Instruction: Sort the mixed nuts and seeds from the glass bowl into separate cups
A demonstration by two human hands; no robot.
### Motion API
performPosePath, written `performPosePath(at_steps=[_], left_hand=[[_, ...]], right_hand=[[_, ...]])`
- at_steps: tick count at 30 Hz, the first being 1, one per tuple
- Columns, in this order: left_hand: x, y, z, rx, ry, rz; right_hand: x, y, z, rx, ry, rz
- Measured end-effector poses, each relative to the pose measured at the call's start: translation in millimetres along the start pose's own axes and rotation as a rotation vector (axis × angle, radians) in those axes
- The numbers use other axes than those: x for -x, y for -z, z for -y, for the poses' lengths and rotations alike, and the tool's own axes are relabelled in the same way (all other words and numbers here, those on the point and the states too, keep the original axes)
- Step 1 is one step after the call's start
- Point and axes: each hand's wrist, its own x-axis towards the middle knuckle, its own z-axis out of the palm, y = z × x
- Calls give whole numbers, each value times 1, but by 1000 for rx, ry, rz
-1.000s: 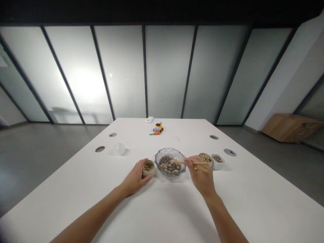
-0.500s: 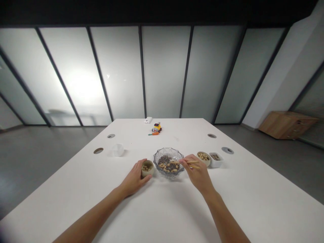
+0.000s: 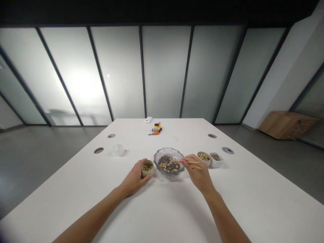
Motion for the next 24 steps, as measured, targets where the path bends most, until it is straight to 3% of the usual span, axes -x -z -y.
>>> performPosePath(at_steps=[4,14,24], left_hand=[[0,0,0,-3,1,1],[1,1,0,6,-14,-9],[1,1,-2,12,-7,-11]], right_hand=[[-1,-1,-2,10,27,-15],[3,-5,5,-107,-100,42],[4,-5,4,-108,-97,66]])
